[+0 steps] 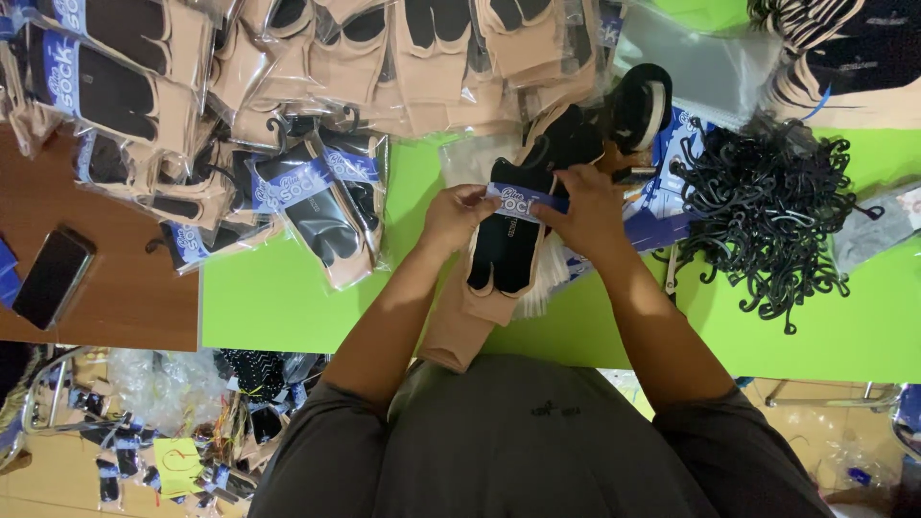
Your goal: The person folds beige socks with black soles and places them into clear plastic packaging. They attach a blue paper label to the top of the package and then insert a black plastic hanger through the label to complete the assembly. The person repeats this process for multiple pairs of socks on a green table.
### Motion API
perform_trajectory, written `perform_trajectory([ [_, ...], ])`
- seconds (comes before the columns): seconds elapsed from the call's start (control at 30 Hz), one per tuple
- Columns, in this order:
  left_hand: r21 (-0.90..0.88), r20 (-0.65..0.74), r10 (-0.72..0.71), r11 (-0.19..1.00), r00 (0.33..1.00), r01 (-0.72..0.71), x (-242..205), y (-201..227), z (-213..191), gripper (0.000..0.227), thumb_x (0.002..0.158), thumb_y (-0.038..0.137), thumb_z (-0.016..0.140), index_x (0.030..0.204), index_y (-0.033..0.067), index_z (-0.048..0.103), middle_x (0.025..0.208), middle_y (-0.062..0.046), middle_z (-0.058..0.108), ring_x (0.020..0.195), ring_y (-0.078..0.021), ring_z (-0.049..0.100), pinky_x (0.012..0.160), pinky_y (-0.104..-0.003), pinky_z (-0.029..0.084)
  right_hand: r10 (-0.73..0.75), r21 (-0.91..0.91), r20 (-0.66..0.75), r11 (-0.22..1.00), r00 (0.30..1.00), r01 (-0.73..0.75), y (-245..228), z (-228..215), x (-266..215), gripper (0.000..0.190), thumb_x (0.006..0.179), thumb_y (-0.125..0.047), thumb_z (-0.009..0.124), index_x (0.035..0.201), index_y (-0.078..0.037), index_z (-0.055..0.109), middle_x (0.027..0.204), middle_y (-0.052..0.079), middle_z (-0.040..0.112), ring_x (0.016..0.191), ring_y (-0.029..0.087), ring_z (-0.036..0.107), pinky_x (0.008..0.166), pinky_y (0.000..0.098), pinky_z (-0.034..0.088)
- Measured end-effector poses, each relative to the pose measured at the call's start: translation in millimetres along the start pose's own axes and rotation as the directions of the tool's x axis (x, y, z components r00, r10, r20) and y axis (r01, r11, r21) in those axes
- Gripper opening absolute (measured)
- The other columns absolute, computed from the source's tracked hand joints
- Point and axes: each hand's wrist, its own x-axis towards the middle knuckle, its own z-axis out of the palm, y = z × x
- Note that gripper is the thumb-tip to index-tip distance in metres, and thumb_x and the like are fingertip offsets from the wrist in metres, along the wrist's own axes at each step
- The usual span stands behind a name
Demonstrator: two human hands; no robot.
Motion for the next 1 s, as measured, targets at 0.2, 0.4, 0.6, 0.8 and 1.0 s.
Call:
perform_trajectory([
  [0.2,-0.458,0.108,0.077,0.889,0.991,-0.019,-23.7,56.5,-22.0,0.036,0.077,0.021,0.091,0.109,0.0100,0.079,0.096,-0.008,0.078,0.090,-0.0167,0.070,0.082,-0.029,0.056,0.019,0.537,-0.002,0.844,1.000,-0.015,21.8,4.8,4.9,0.054,0.084,-0.021,0.090,0.124,0.004,0.063,0.104,0.026,0.068,0.100,0.044,0.066,0.087,0.0479,0.052],
  [0.4,-0.118,-0.120,0.763,0.624,0.635,-0.773,-71.2,151.7,-81.8,0.034,0.080,0.005,0.083,0.113,0.0142,0.078,0.105,-0.014,0.070,0.102,-0.0367,0.067,0.095,-0.043,0.053,-0.421,0.220,-0.244,0.854,0.874,0.472,-50.0,-82.6,16.0,0.025,0.088,-0.005,0.082,0.110,-0.010,0.073,0.103,0.010,0.070,0.101,0.032,0.070,0.090,0.0382,0.054],
  [0.6,-0.149,0.318,0.287,0.956,0.904,-0.252,-100.9,108.0,-74.8,0.045,0.099,0.037,0.064,0.134,0.0095,0.067,0.138,-0.023,0.064,0.123,-0.0454,0.063,0.105,-0.051,0.049,-0.793,-0.245,-0.054,0.600,0.607,0.761,-24.6,-28.5,-30.3,0.018,0.096,-0.014,0.068,0.112,-0.020,0.073,0.099,0.002,0.072,0.093,0.026,0.068,0.084,0.0450,0.053],
  [0.8,0.251,0.447,0.696,0.506,0.562,-0.825,-83.6,59.2,-65.9,0.036,0.086,0.005,0.060,0.120,0.0065,0.072,0.129,-0.020,0.062,0.103,-0.0434,0.069,0.084,-0.047,0.060,-0.707,0.257,-0.024,0.679,0.707,0.687,41.8,-13.1,-41.8,0.035,0.105,-0.024,0.046,0.124,-0.008,0.070,0.126,0.015,0.070,0.105,0.041,0.067,0.083,0.0506,0.054],
  [1.0,0.308,0.459,0.673,0.492,0.580,-0.814,-83.6,50.4,-56.1,0.034,0.094,0.019,0.071,0.125,0.0074,0.070,0.128,-0.021,0.065,0.114,-0.0430,0.068,0.089,-0.046,0.059,-0.642,-0.025,0.079,0.764,0.763,0.645,-5.4,-26.2,-25.6,0.035,0.091,-0.006,0.061,0.119,-0.021,0.075,0.131,0.010,0.070,0.102,0.037,0.070,0.083,0.0523,0.057],
])
